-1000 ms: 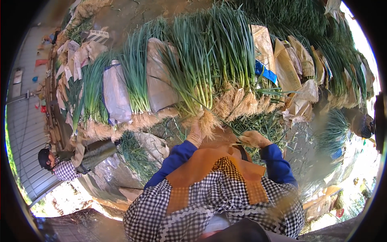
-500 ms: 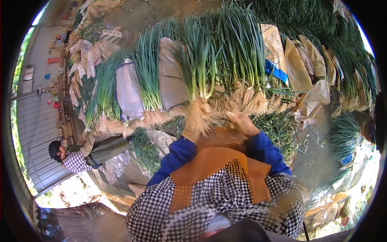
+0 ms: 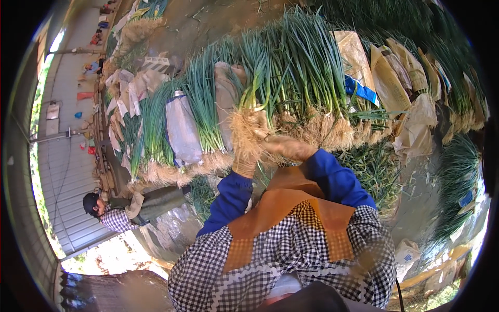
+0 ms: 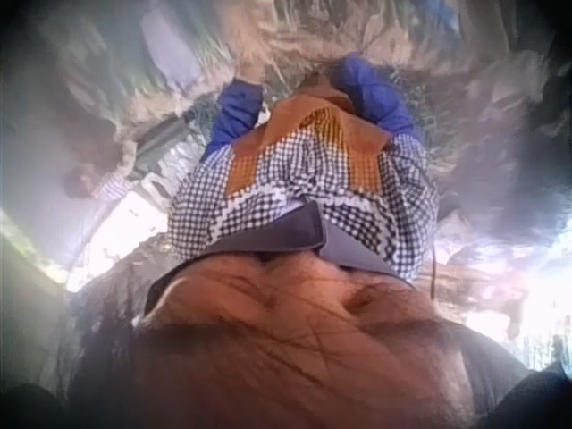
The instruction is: The person processes green onions by hand, pulling individual stalks from a large bundle, removing outer layers or damaged parts, and organizing them.
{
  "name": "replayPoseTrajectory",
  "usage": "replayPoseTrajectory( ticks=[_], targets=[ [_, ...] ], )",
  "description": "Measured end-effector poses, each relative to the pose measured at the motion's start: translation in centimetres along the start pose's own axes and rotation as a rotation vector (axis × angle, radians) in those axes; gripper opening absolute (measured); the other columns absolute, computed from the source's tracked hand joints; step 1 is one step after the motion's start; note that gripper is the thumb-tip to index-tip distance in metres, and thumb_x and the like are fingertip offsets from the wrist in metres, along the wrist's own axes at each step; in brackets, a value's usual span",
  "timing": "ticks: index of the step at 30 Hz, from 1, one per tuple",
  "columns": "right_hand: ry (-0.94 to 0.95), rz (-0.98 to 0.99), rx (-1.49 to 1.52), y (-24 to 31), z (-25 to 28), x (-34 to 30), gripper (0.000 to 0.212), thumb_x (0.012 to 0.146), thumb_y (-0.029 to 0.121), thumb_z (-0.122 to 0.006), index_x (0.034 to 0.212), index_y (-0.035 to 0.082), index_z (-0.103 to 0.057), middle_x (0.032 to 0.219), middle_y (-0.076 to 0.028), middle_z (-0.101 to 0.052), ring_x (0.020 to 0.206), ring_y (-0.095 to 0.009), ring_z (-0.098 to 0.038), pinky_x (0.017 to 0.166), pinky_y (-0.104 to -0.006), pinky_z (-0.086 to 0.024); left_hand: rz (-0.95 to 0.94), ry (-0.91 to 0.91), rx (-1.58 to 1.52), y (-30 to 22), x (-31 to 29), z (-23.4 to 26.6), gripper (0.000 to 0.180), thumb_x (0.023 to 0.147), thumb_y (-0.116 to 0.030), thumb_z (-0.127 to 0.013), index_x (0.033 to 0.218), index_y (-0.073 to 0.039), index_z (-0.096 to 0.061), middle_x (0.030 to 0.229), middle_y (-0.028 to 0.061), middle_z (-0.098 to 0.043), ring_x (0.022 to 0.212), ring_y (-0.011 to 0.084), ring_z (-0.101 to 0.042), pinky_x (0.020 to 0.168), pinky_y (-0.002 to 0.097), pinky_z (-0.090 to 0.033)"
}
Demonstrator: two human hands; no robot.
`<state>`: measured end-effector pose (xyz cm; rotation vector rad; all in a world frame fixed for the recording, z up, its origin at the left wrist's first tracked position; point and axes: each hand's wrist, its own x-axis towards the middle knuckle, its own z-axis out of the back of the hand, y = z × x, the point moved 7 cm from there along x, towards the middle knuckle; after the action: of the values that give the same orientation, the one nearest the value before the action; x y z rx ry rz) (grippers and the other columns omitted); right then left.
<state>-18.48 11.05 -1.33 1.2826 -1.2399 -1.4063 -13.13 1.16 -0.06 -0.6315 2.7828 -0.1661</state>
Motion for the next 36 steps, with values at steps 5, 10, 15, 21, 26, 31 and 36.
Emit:
replayPoseTrajectory(
  ticks=[5,10,15,21,26,31,36],
  targets=[
    [0.313,0.310,0.702,6.5,2.4,-7.2,0.040,0.089,0.040,-0.043,0.071,0.005,-0.053,0.062,-0.003,-0.054,0.051,-0.012,-0.047,0.051,-0.0246,-0.038,0.123,0.042,-0.331,-6.4,0.5,-8.6,0.037,0.083,-0.024,-0.055,0.109,0.002,-0.052,0.094,0.0134,-0.057,0.091,0.0201,-0.058,0.065,0.0292,-0.053],
    [-0.628,-0.201,0.406,-10.0,13.8,-10.0,0.035,0.085,0.036,-0.053,0.070,0.005,-0.053,0.056,-0.002,-0.050,0.044,-0.011,-0.044,0.041,-0.0241,-0.034,0.100,0.033,-0.178,-14.2,0.4,-15.0,0.026,0.082,-0.016,-0.056,0.100,0.002,-0.052,0.090,0.0102,-0.055,0.080,0.0190,-0.058,0.059,0.0282,-0.050],
    [-0.538,-0.541,0.198,-21.7,10.1,-12.2,0.038,0.087,0.035,-0.050,0.062,0.005,-0.051,0.052,-0.005,-0.050,0.040,-0.015,-0.043,0.040,-0.0265,-0.034,-0.105,0.168,0.279,-24.9,0.3,-22.1,0.034,0.085,-0.027,-0.053,0.103,0.002,-0.050,0.081,0.0072,-0.054,0.077,0.0170,-0.056,0.057,0.0258,-0.048],
    [-0.455,-0.703,0.294,-25.3,4.4,-12.7,0.039,0.089,0.031,-0.047,0.062,0.004,-0.051,0.053,-0.006,-0.052,0.042,-0.015,-0.045,0.043,-0.0273,-0.039,-0.058,0.282,0.452,-32.2,0.4,-21.7,0.043,0.086,-0.039,-0.049,0.109,-0.003,-0.048,0.086,0.0065,-0.052,0.071,0.0165,-0.053,0.056,0.0269,-0.047],
    [-0.543,-0.754,0.400,-30.6,3.5,-17.6,0.032,0.087,0.030,-0.051,0.078,0.000,-0.059,0.071,-0.008,-0.059,0.060,-0.019,-0.054,0.056,-0.0285,-0.047,-0.280,0.030,0.863,-35.1,1.5,-7.5,0.055,0.079,-0.028,-0.056,0.124,0.000,-0.040,0.113,0.0144,-0.053,0.089,0.0222,-0.057,0.079,0.0328,-0.049],
    [-0.291,-1.256,-0.863,-24.9,5.2,-21.3,0.044,0.077,0.036,-0.056,0.108,0.005,-0.055,0.106,-0.019,-0.057,0.100,-0.035,-0.053,0.087,-0.0420,-0.041,0.150,-0.264,0.831,-30.6,-1.2,17.1,0.052,0.074,-0.014,-0.061,0.121,0.001,-0.045,0.108,0.0094,-0.056,0.095,0.0192,-0.057,0.083,0.0326,-0.049],
    [-0.608,-0.680,-0.631,-14.0,5.0,-8.6,0.025,0.083,0.029,-0.052,0.095,0.008,-0.061,0.091,-0.015,-0.061,0.089,-0.032,-0.057,0.075,-0.0393,-0.044,0.352,-0.523,1.328,-27.9,-5.0,35.8,0.039,0.072,-0.016,-0.063,0.107,-0.004,-0.052,0.098,0.0061,-0.058,0.088,0.0182,-0.054,0.086,0.0285,-0.040]
  ],
)
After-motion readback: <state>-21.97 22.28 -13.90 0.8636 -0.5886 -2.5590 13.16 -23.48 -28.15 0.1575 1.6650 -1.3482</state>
